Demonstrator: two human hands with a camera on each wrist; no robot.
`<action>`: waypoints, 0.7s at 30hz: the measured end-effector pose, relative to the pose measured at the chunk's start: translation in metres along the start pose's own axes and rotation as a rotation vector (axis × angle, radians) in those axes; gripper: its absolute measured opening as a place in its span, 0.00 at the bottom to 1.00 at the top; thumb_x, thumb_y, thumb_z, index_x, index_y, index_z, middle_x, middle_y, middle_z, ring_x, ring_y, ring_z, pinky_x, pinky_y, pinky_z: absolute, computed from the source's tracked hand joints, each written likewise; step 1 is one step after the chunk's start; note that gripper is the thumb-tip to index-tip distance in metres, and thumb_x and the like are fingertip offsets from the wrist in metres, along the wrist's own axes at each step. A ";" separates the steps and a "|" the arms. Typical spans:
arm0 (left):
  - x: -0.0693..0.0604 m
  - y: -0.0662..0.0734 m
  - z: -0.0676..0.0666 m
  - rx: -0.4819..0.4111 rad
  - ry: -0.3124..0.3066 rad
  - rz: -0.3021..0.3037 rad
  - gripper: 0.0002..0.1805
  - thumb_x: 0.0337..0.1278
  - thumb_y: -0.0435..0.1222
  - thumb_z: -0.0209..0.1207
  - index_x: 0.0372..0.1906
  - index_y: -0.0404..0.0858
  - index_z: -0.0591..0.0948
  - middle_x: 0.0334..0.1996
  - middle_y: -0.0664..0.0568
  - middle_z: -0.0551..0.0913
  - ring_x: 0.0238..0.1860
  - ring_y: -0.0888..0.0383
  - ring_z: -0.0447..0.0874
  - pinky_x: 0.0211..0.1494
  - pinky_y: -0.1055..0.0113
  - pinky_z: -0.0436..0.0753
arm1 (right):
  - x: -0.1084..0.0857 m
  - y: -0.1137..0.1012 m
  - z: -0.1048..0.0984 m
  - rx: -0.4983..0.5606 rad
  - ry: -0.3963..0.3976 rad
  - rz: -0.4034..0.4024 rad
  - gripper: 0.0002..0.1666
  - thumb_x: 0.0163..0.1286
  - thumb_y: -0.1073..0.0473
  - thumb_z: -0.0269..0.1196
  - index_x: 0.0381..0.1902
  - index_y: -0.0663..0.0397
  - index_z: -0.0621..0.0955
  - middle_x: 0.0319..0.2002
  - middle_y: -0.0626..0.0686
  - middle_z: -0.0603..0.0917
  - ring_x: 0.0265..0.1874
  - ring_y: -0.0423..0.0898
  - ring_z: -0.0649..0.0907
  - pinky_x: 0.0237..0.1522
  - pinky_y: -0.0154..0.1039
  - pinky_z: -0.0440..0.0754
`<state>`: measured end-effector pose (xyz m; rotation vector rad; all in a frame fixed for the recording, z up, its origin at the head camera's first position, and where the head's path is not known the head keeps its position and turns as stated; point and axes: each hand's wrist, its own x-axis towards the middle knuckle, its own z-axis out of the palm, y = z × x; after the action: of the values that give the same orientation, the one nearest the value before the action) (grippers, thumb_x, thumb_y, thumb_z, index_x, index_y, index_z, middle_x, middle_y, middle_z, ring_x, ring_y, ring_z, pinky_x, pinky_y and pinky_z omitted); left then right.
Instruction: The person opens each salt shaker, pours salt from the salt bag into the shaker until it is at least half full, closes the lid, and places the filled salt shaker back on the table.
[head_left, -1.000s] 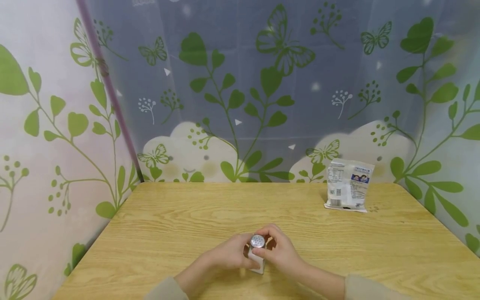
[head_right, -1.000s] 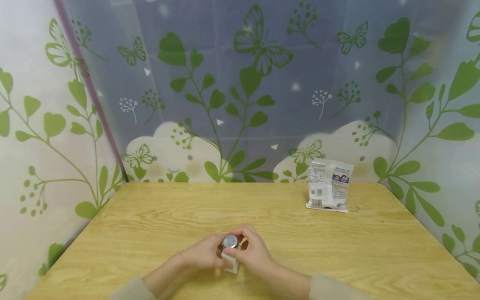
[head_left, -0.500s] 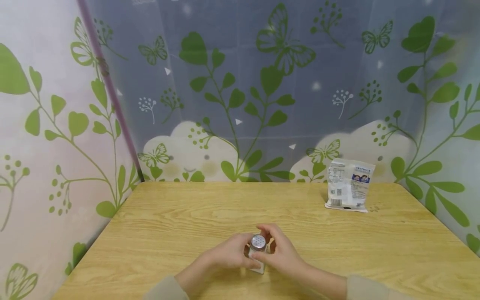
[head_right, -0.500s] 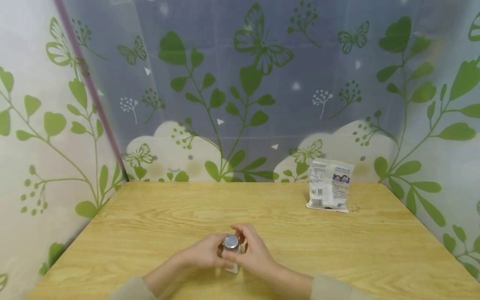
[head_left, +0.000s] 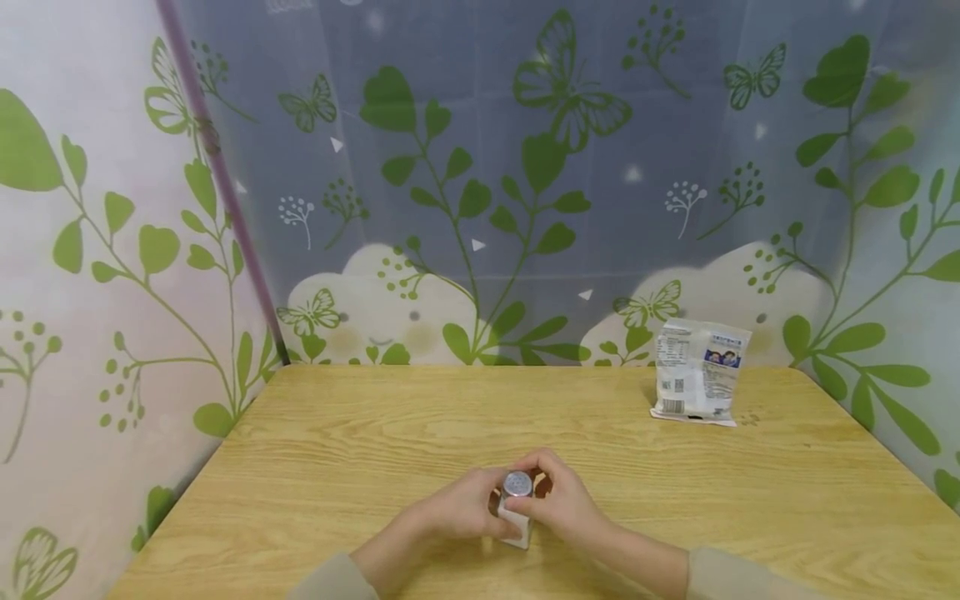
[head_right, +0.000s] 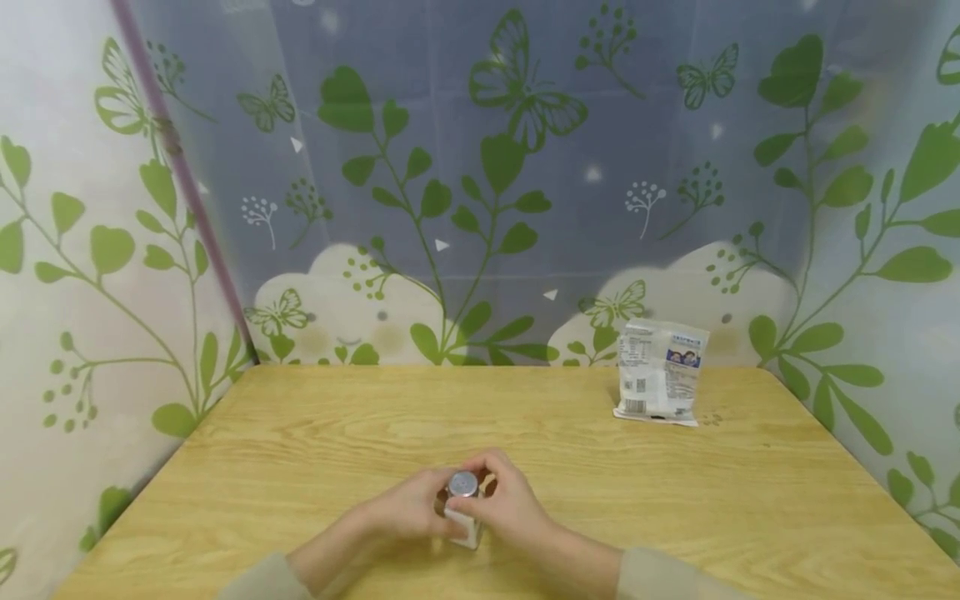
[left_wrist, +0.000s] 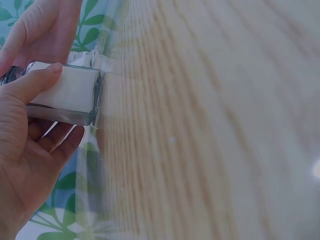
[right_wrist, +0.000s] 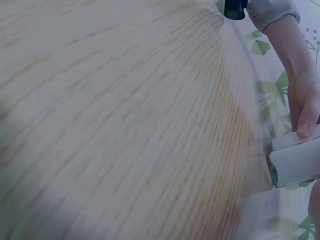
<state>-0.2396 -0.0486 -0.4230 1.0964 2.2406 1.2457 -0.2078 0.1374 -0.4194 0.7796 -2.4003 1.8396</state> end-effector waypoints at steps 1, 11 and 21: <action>0.000 0.000 0.000 -0.002 0.004 -0.001 0.27 0.46 0.35 0.65 0.55 0.40 0.74 0.48 0.61 0.77 0.46 0.66 0.75 0.46 0.72 0.75 | 0.001 0.000 0.000 0.000 0.003 0.025 0.20 0.55 0.60 0.69 0.43 0.62 0.75 0.40 0.55 0.74 0.36 0.43 0.71 0.35 0.33 0.70; -0.001 -0.001 0.001 0.048 0.029 0.017 0.25 0.43 0.35 0.67 0.51 0.41 0.74 0.41 0.62 0.77 0.38 0.67 0.75 0.41 0.72 0.76 | -0.003 0.006 -0.005 0.040 -0.073 -0.091 0.24 0.59 0.64 0.65 0.53 0.63 0.73 0.45 0.56 0.73 0.40 0.41 0.70 0.38 0.36 0.68; -0.001 0.000 0.000 0.012 0.003 0.018 0.29 0.46 0.36 0.65 0.57 0.39 0.73 0.46 0.62 0.77 0.45 0.66 0.75 0.46 0.71 0.75 | 0.001 -0.001 0.000 0.037 -0.030 0.055 0.22 0.54 0.61 0.70 0.43 0.62 0.74 0.43 0.54 0.75 0.39 0.44 0.71 0.40 0.36 0.68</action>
<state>-0.2390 -0.0496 -0.4229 1.1232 2.2480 1.2429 -0.2084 0.1374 -0.4183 0.7570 -2.4369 1.9114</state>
